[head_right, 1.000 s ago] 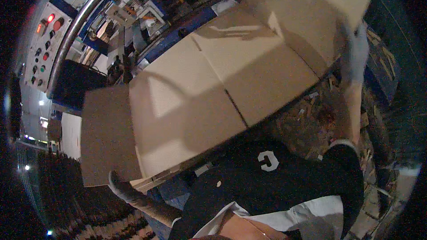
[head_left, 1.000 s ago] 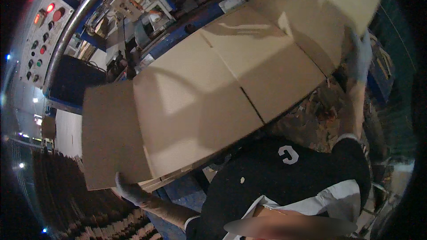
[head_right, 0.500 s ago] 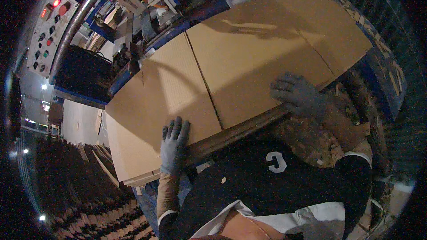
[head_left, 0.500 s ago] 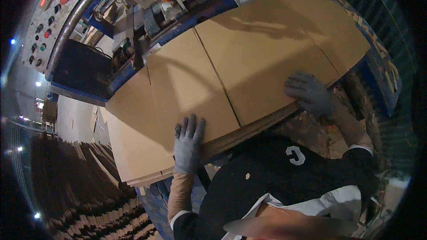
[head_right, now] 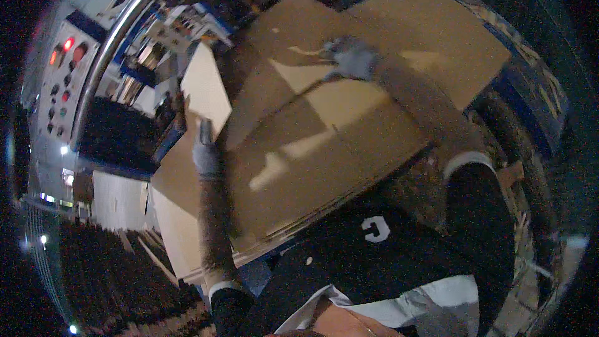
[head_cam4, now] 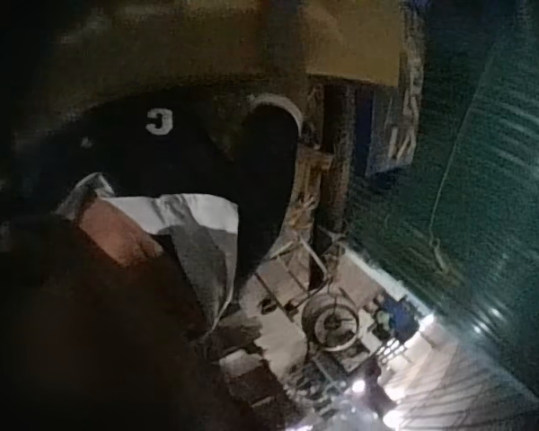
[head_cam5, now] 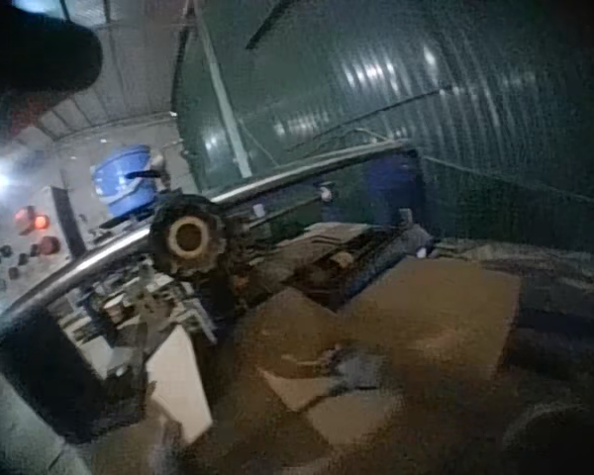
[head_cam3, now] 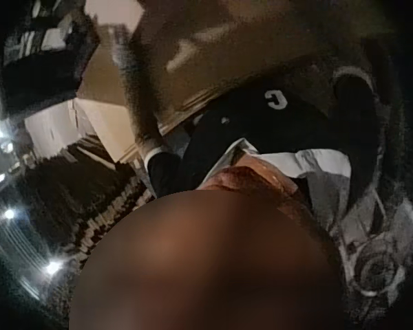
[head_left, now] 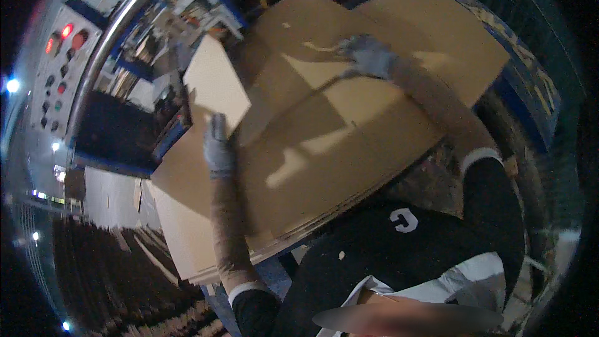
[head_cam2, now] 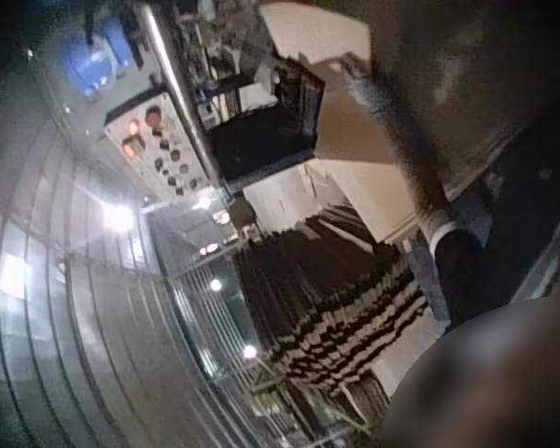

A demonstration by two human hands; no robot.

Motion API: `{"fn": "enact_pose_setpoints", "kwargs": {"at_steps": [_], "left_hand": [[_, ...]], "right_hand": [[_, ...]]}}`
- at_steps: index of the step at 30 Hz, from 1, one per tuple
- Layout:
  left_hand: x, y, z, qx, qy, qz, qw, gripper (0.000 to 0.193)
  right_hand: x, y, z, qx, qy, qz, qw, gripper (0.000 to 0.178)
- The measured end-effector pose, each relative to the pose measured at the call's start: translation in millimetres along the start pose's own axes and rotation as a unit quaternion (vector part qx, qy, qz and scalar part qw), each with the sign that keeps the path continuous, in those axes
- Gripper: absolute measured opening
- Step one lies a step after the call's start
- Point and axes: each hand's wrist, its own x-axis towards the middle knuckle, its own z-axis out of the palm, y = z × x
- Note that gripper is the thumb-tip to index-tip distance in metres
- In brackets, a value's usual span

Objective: The person repeatedly picks up flat cardboard sheets from a stack and places them onto a growing pile on a workbench. The hands align each sheet before setting it down, continuing the same pick-and-place cycle throughout the clip.

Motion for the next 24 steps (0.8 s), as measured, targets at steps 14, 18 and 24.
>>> {"fn": "enact_pose_setpoints", "kwargs": {"at_steps": [14, 18, 24], "left_hand": [[-127, 127, -95, -0.004, -0.294, -0.034, 0.955, 0.074], [-154, 160, -89, -0.039, -0.264, -0.008, 0.964, 0.069], [-158, 168, -95, -0.069, -0.188, -0.051, 0.978, 0.060]], "right_hand": [[29, 25, -5, 0.069, -0.002, 0.097, 0.993, 0.052], [114, -2, 37, 0.105, -0.027, 0.045, 0.993, 0.061], [160, -19, 31, 0.032, -0.193, 0.152, 0.969, 0.064]]}}
